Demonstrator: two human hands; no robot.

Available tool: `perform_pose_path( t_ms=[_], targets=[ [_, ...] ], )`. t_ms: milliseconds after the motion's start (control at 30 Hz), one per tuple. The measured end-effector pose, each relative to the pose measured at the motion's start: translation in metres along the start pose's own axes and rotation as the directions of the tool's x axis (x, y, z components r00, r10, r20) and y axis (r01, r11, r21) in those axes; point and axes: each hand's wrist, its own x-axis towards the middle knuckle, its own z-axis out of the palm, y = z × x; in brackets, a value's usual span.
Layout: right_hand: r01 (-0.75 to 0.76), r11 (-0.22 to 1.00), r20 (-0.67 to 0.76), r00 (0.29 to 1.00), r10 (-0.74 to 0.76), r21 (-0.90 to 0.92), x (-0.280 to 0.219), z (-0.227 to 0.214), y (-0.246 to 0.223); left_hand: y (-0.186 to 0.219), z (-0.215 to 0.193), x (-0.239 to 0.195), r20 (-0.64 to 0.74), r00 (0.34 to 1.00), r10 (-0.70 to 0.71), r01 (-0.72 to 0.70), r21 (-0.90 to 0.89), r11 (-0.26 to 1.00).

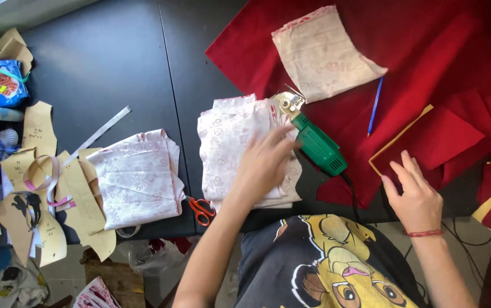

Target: Sorting and stacking fabric cutouts and paper patterns on a work table

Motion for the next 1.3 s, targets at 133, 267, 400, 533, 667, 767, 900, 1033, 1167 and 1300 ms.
perform_pose_path(
  t_ms=[133, 267, 400, 533, 667, 767, 900, 1033, 1167, 1300],
  targets=[
    [-0.014, 1.000, 0.051, 0.999, 0.014, 0.007, -0.004, 0.006, 0.006, -0.022, 0.004, -0.074, 0.181, 0.964, -0.195, 0.185, 0.074, 0.980],
    [0.098, 0.992, 0.007, 0.995, -0.098, -0.079, -0.006, 0.003, 0.005, -0.055, 0.018, -0.114, -0.098, 0.995, -0.004, 0.005, 0.011, 1.000],
    [0.116, 0.988, -0.002, 0.993, -0.117, -0.104, -0.004, 0.002, 0.006, -0.058, 0.015, -0.114, -0.128, 0.972, 0.199, -0.172, 0.190, 0.966],
    [0.104, 0.988, -0.026, 0.994, -0.108, -0.117, -0.005, 0.006, 0.006, -0.058, 0.014, -0.107, -0.148, 0.972, 0.180, -0.149, 0.196, 0.969],
    [0.091, 0.992, -0.032, 0.995, -0.094, -0.086, -0.006, 0.005, 0.004, -0.046, 0.012, -0.098, -0.120, 0.992, 0.030, -0.010, 0.163, 0.987],
    [0.077, 0.994, -0.031, 0.996, -0.079, -0.078, -0.006, 0.005, 0.004, -0.041, 0.013, -0.094, -0.073, 0.997, -0.027, 0.040, 0.179, 0.983],
    [0.073, 0.995, -0.007, 0.997, -0.073, -0.074, -0.009, 0.006, 0.008, -0.042, 0.019, -0.097, 0.027, 0.996, -0.090, 0.081, 0.245, 0.966],
    [0.080, 0.996, 0.012, 0.997, -0.080, -0.027, -0.009, 0.007, 0.010, -0.050, 0.013, -0.088, 0.059, 0.990, -0.132, 0.113, 0.251, 0.961],
    [0.090, 0.993, -0.026, 0.995, -0.092, -0.070, -0.004, 0.004, 0.008, -0.087, -0.031, -0.051, 0.112, 0.912, -0.394, 0.407, -0.359, 0.840],
    [0.088, 0.996, -0.029, 0.996, -0.087, 0.012, -0.009, 0.006, 0.011, -0.068, -0.129, 0.016, 0.146, 0.716, -0.683, 0.630, -0.557, 0.541]
  ],
)
